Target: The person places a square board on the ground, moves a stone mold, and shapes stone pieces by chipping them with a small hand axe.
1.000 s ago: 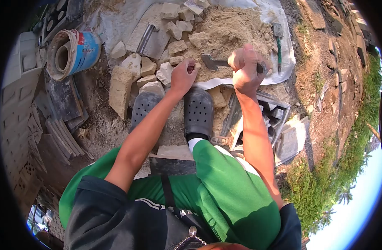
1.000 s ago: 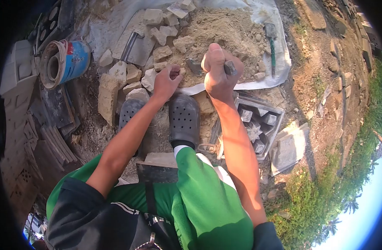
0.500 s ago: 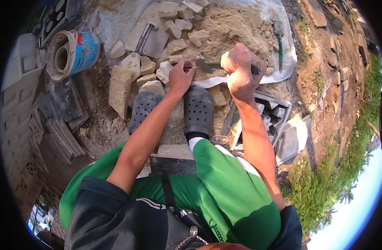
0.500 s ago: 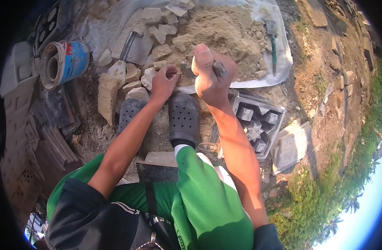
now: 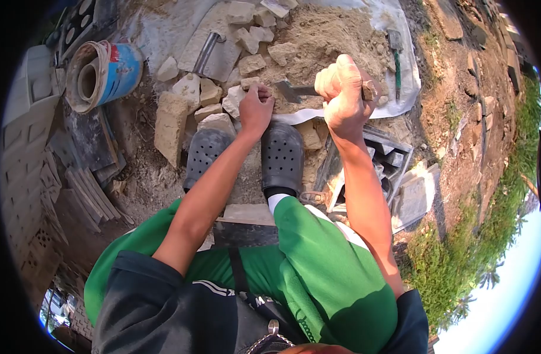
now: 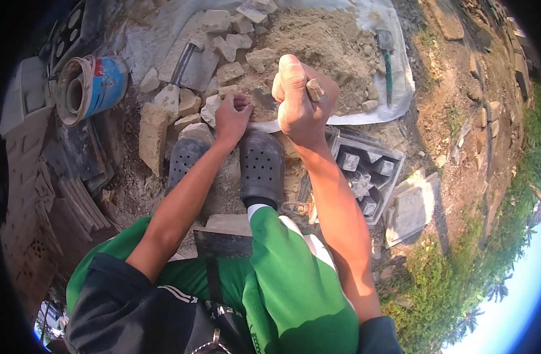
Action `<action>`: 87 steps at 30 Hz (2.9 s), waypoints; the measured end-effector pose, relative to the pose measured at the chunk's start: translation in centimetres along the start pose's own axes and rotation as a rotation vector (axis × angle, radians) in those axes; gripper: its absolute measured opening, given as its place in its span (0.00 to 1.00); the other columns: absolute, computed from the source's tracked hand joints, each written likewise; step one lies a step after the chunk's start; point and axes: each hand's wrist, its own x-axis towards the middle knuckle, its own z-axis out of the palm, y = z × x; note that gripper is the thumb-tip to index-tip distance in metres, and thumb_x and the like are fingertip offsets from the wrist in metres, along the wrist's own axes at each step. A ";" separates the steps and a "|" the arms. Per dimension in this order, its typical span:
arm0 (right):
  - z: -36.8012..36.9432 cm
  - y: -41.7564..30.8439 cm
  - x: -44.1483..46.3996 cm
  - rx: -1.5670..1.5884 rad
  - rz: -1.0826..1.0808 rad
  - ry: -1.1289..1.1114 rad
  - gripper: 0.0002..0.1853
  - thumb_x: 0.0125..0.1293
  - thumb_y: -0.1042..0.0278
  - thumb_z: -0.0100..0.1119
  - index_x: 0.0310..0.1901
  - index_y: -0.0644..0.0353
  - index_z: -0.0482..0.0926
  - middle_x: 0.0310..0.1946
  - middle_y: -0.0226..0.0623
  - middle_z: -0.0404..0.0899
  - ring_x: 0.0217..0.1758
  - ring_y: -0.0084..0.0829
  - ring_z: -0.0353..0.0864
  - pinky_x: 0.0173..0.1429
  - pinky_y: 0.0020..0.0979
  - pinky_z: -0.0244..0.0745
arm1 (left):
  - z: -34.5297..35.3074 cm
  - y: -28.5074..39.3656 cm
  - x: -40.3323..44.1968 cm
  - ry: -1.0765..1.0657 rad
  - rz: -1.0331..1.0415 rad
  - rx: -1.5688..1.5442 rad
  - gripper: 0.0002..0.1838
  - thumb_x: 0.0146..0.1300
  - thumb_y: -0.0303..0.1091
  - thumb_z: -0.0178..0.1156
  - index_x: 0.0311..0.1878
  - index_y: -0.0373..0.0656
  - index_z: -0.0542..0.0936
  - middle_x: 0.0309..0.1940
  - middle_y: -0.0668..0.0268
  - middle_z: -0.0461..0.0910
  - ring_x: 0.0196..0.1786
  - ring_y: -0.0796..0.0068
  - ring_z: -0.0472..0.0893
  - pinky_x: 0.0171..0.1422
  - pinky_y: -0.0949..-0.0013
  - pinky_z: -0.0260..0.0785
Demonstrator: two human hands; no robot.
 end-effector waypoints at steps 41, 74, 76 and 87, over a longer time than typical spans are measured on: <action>-12.6 -8.3 1.9 0.000 -0.247 0.360 0.26 0.74 0.61 0.39 0.14 0.51 0.50 0.09 0.25 0.46 0.14 0.22 0.40 0.23 0.31 0.41 | 11.2 7.8 2.3 -0.320 0.822 0.566 0.27 0.54 0.34 0.67 0.59 0.43 0.73 0.56 0.59 0.71 0.59 0.54 0.73 0.62 0.56 0.68; -14.8 -6.1 0.9 0.103 -0.167 0.498 0.28 0.73 0.63 0.42 0.12 0.49 0.51 0.09 0.23 0.45 0.13 0.22 0.40 0.21 0.30 0.41 | 15.8 9.7 5.4 -0.366 0.501 0.480 0.22 0.49 0.34 0.69 0.46 0.36 0.73 0.43 0.44 0.75 0.44 0.42 0.80 0.49 0.50 0.75; -14.8 -5.9 0.8 0.113 -0.166 0.486 0.28 0.73 0.63 0.42 0.12 0.49 0.51 0.09 0.23 0.45 0.13 0.21 0.40 0.21 0.30 0.41 | 15.3 10.4 5.5 -0.379 0.500 0.509 0.22 0.48 0.34 0.69 0.45 0.36 0.75 0.43 0.44 0.76 0.45 0.44 0.80 0.50 0.51 0.75; -15.0 -6.0 0.8 0.056 -0.183 0.544 0.27 0.71 0.67 0.42 0.11 0.51 0.50 0.09 0.24 0.46 0.13 0.20 0.40 0.21 0.28 0.41 | 10.3 10.7 10.7 -0.632 0.374 0.545 0.27 0.52 0.32 0.62 0.59 0.46 0.79 0.41 0.54 0.84 0.45 0.58 0.83 0.54 0.62 0.74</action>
